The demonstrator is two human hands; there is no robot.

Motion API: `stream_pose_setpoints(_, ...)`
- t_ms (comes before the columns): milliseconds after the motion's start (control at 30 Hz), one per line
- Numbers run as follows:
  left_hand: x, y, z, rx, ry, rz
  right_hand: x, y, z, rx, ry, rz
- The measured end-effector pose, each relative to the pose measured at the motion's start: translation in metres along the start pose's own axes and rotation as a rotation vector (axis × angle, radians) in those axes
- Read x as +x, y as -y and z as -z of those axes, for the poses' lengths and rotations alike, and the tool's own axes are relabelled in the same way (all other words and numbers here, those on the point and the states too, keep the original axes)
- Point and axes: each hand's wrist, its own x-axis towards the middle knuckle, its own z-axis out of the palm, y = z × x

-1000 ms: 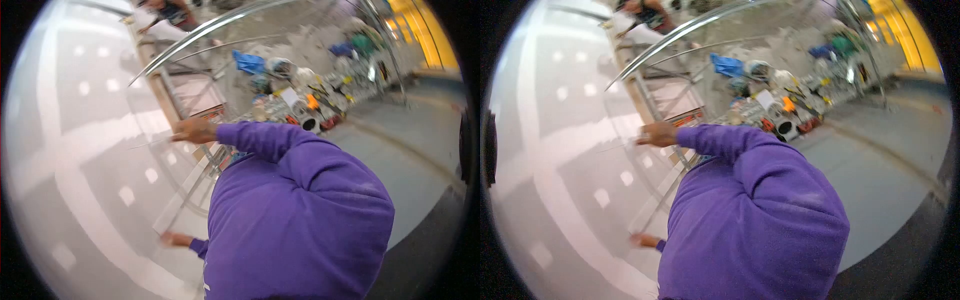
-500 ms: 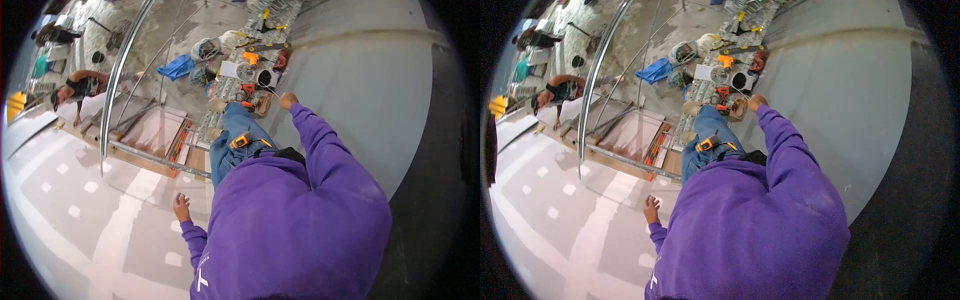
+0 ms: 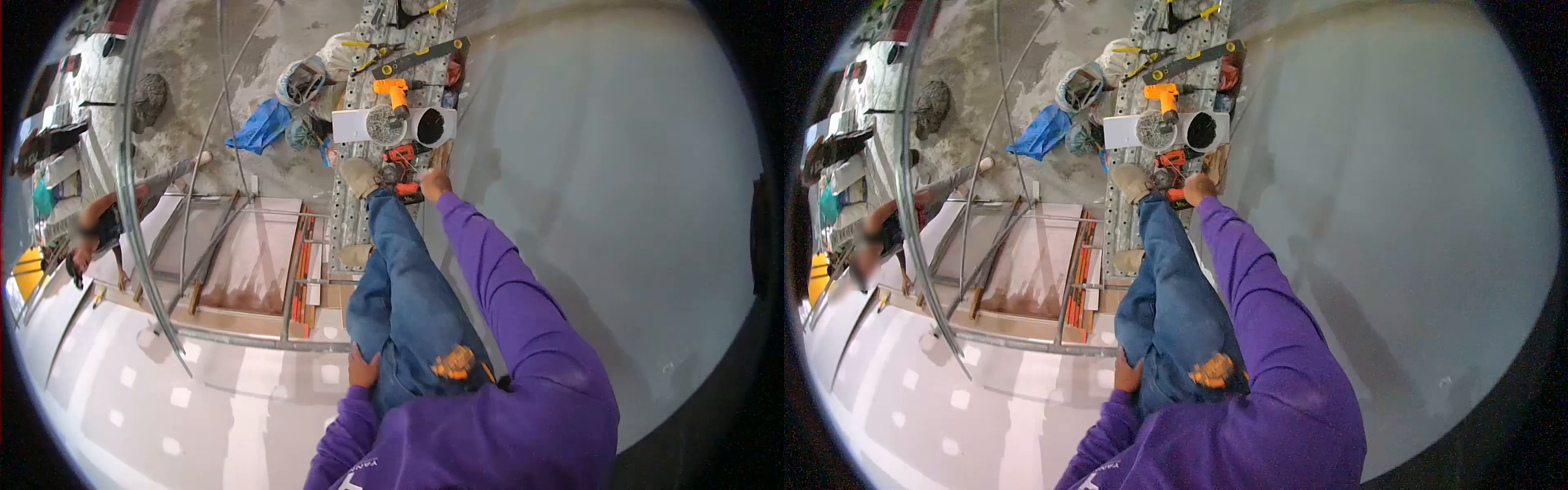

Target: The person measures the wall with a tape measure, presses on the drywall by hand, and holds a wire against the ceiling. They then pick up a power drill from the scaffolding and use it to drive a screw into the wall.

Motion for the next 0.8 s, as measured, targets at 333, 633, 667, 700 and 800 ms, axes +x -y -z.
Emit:
stream_pose_setpoints(333,0.043,-0.101,0.044,0.223,-0.003,0.233,0.152,0.014,-0.105,0.761,-0.114,-0.483)
stream_pose_setpoints(633,0.050,-0.113,0.047,0.222,0.028,0.255,0.112,-0.031,-0.101,0.913,-0.326,-0.645)
stream_pose_setpoints(667,0.052,-0.113,0.046,0.228,0.030,0.261,0.099,-0.046,-0.118,0.786,-0.168,-0.638)
stream_pose_setpoints(700,0.054,-0.113,0.045,0.225,0.028,0.257,0.085,-0.059,-0.142,0.659,-0.011,-0.627)
stream_pose_setpoints(800,0.057,-0.111,0.044,0.219,0.018,0.257,0.077,-0.051,-0.164,0.575,0.228,-0.529)
